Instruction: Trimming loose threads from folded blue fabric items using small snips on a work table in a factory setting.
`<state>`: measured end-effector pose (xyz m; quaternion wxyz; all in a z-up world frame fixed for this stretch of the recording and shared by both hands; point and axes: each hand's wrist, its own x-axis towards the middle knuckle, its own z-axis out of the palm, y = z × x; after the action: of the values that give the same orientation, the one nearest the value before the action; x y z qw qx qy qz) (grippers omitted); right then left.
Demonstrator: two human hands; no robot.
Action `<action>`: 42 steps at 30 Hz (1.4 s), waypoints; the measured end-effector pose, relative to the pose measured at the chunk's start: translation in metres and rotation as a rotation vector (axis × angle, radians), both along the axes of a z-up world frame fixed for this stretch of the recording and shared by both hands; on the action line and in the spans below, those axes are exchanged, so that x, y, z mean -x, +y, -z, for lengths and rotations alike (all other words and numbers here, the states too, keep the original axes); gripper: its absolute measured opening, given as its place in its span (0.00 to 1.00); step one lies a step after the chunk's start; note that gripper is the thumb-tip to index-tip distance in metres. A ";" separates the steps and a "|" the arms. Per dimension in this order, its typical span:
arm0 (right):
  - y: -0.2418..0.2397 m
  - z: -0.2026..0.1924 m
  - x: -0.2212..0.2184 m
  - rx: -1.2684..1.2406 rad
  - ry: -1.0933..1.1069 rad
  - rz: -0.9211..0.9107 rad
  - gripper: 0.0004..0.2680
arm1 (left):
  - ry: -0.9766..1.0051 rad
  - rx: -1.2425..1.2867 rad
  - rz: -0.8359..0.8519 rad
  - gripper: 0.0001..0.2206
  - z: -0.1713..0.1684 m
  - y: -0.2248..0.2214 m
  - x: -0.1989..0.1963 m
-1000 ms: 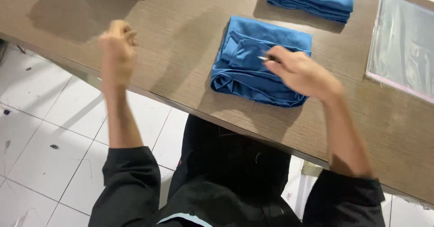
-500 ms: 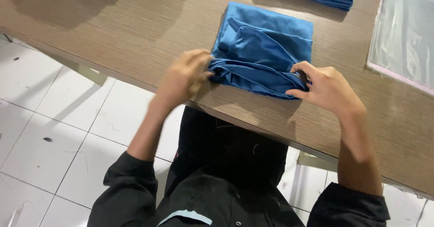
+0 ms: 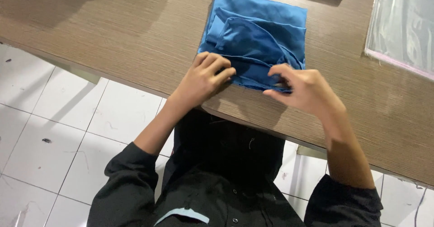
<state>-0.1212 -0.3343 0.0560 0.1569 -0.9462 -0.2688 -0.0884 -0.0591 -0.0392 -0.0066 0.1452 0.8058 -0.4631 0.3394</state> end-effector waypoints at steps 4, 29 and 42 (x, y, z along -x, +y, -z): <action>0.005 0.016 0.000 0.242 -0.110 -0.022 0.17 | 0.103 -0.015 0.125 0.03 0.004 -0.011 0.011; 0.005 0.040 -0.023 0.145 -0.164 0.173 0.04 | 0.149 0.012 0.212 0.05 -0.015 -0.028 -0.021; 0.009 0.046 -0.017 0.161 -0.291 0.169 0.09 | 0.492 0.042 0.099 0.07 0.020 -0.041 -0.004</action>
<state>-0.1041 -0.3255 0.0105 0.0319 -0.9521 -0.2145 -0.2155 -0.0555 -0.0805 -0.0261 0.2870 0.8372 -0.4455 0.1351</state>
